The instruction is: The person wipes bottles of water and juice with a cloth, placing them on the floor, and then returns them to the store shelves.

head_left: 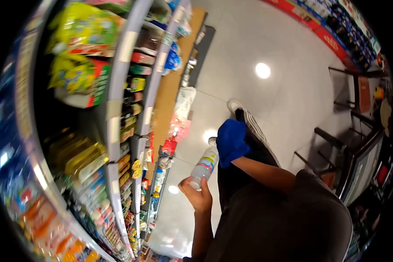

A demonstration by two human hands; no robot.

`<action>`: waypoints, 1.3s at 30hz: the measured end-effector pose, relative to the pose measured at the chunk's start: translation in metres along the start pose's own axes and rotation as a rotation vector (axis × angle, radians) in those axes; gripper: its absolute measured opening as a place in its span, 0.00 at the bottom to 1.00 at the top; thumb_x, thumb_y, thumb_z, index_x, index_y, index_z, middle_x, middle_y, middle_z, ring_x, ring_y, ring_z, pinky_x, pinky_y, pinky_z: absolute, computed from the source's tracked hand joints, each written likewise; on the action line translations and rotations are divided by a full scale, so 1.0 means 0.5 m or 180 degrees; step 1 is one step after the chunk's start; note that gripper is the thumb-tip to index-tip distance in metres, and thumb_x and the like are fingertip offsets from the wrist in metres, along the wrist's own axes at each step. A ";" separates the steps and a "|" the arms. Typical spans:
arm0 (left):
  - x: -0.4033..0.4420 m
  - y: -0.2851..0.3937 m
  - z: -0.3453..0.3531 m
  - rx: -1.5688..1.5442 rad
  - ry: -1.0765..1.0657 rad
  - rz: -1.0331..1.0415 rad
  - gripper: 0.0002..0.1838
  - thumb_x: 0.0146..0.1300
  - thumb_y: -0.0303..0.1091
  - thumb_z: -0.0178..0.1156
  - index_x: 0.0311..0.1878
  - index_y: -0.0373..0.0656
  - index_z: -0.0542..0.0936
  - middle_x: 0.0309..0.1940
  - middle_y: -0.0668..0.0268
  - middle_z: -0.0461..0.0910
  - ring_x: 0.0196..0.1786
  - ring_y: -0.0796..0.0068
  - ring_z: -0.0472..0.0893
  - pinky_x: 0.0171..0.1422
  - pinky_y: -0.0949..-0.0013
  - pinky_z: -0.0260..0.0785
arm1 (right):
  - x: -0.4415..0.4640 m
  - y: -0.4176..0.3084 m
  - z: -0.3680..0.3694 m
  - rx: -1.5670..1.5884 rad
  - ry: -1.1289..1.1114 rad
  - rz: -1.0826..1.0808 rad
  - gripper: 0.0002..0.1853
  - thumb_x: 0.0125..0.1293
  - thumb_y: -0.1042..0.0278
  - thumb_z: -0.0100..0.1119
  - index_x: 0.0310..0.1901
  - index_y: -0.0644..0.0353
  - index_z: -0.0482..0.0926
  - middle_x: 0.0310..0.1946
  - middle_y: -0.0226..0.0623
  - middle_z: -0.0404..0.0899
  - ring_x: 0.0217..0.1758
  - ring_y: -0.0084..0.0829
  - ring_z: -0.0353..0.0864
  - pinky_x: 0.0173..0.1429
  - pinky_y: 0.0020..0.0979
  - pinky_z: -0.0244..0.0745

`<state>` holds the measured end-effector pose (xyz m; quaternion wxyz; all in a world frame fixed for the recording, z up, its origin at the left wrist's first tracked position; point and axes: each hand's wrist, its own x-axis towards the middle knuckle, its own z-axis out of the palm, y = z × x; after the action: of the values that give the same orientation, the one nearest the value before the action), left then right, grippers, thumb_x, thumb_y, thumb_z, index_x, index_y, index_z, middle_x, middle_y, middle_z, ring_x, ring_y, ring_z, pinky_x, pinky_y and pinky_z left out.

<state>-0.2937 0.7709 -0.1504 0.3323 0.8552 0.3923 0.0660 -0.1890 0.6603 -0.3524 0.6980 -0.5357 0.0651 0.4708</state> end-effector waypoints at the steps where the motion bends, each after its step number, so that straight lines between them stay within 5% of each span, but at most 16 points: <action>1: 0.029 -0.034 0.036 -0.0003 0.0016 -0.0011 0.21 0.62 0.31 0.68 0.52 0.32 0.70 0.45 0.51 0.69 0.52 0.51 0.71 0.61 0.52 0.63 | 0.014 0.040 -0.031 -0.0083 -0.0028 -0.0018 0.22 0.70 0.57 0.60 0.61 0.56 0.72 0.44 0.39 0.81 0.50 0.36 0.81 0.58 0.38 0.77; 5: 0.143 -0.240 0.243 0.0269 -0.0496 -0.0147 0.24 0.52 0.30 0.76 0.46 0.36 0.72 0.43 0.52 0.72 0.48 0.50 0.72 0.55 0.53 0.67 | 0.060 0.191 -0.168 -0.0255 -0.0742 0.0058 0.23 0.69 0.60 0.62 0.63 0.55 0.71 0.44 0.36 0.81 0.52 0.35 0.80 0.59 0.36 0.76; 8: 0.244 -0.483 0.468 0.0585 -0.0693 -0.0309 0.26 0.47 0.34 0.78 0.44 0.34 0.74 0.42 0.51 0.74 0.47 0.50 0.75 0.54 0.54 0.70 | 0.127 0.175 -0.226 -0.0159 -0.1346 0.0789 0.28 0.69 0.66 0.62 0.69 0.56 0.68 0.48 0.38 0.80 0.59 0.36 0.79 0.66 0.36 0.73; 12: 0.398 -0.730 0.788 0.0752 -0.0910 -0.0536 0.25 0.47 0.37 0.77 0.42 0.34 0.76 0.43 0.51 0.77 0.52 0.49 0.76 0.59 0.53 0.71 | 0.262 0.285 -0.286 0.0538 -0.1141 0.1323 0.32 0.73 0.55 0.55 0.74 0.59 0.61 0.58 0.42 0.75 0.67 0.40 0.74 0.70 0.41 0.70; 15: 0.484 -0.859 0.961 0.1099 -0.0595 -0.0799 0.28 0.45 0.43 0.79 0.43 0.35 0.78 0.43 0.52 0.79 0.50 0.50 0.78 0.57 0.54 0.72 | 0.328 0.349 -0.332 0.0379 -0.1035 0.1184 0.29 0.71 0.56 0.56 0.69 0.59 0.63 0.55 0.42 0.75 0.64 0.40 0.74 0.67 0.41 0.70; 18: 0.528 -0.936 1.065 0.0391 -0.0133 -0.1140 0.30 0.47 0.42 0.75 0.44 0.28 0.76 0.44 0.47 0.77 0.48 0.49 0.77 0.56 0.54 0.72 | 0.342 0.360 -0.354 0.0104 -0.0789 0.1062 0.27 0.69 0.57 0.57 0.65 0.59 0.65 0.52 0.42 0.75 0.60 0.41 0.74 0.64 0.41 0.71; 22: 0.568 -0.891 1.094 0.0147 0.0075 -0.1471 0.25 0.48 0.35 0.75 0.42 0.30 0.75 0.45 0.48 0.75 0.50 0.48 0.76 0.59 0.50 0.72 | 0.308 0.357 -0.365 -0.0635 -0.0227 0.0776 0.23 0.67 0.59 0.58 0.59 0.59 0.67 0.48 0.43 0.75 0.55 0.42 0.74 0.61 0.41 0.71; 25: 0.577 -0.906 1.112 0.0402 0.0130 -0.1123 0.25 0.48 0.34 0.75 0.44 0.31 0.74 0.49 0.45 0.74 0.57 0.46 0.73 0.61 0.49 0.71 | 0.296 0.342 -0.368 -0.1077 0.0016 0.0618 0.20 0.65 0.61 0.59 0.54 0.59 0.68 0.45 0.43 0.75 0.52 0.42 0.74 0.58 0.41 0.71; 29: 0.578 -0.924 1.116 0.0740 0.0131 -0.0570 0.28 0.48 0.38 0.76 0.48 0.33 0.75 0.46 0.44 0.77 0.53 0.42 0.75 0.60 0.48 0.70 | 0.318 0.325 -0.362 -0.1531 0.0050 0.0291 0.16 0.62 0.62 0.61 0.48 0.59 0.71 0.41 0.44 0.75 0.47 0.43 0.75 0.54 0.41 0.71; 30: 0.585 -0.885 1.096 0.0392 -0.0176 -0.1089 0.27 0.47 0.28 0.74 0.49 0.30 0.72 0.57 0.39 0.71 0.63 0.37 0.68 0.67 0.46 0.68 | 0.334 0.318 -0.356 -0.1677 0.0009 0.0155 0.16 0.61 0.63 0.61 0.47 0.59 0.71 0.40 0.44 0.75 0.46 0.43 0.75 0.53 0.41 0.71; 35: 0.553 -0.845 1.001 0.0658 -0.0953 -0.1194 0.46 0.54 0.36 0.70 0.73 0.29 0.60 0.66 0.38 0.68 0.70 0.42 0.66 0.74 0.51 0.64 | 0.427 0.242 -0.316 -0.2514 -0.0343 -0.0721 0.11 0.58 0.65 0.63 0.39 0.59 0.74 0.35 0.44 0.75 0.40 0.45 0.75 0.48 0.41 0.72; 37: 0.511 -0.780 0.924 0.1126 -0.1256 -0.1201 0.44 0.55 0.36 0.67 0.73 0.30 0.60 0.67 0.38 0.67 0.71 0.42 0.66 0.75 0.51 0.62 | 0.438 0.234 -0.293 -0.2956 -0.0703 -0.0848 0.09 0.58 0.67 0.62 0.37 0.59 0.74 0.32 0.43 0.74 0.37 0.43 0.75 0.47 0.40 0.71; 39: 0.438 -0.724 0.838 0.0082 -0.0995 -0.1124 0.37 0.56 0.30 0.62 0.71 0.31 0.64 0.64 0.39 0.70 0.71 0.42 0.66 0.74 0.51 0.63 | 0.425 0.227 -0.282 -0.4231 -0.1454 -0.0759 0.08 0.63 0.68 0.59 0.41 0.60 0.74 0.33 0.40 0.75 0.40 0.36 0.75 0.51 0.37 0.71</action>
<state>-0.2144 0.8816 -0.7303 0.3844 0.7773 0.4804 -0.1314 -0.0969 0.6692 -0.6156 0.2665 -0.7393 -0.4427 0.4317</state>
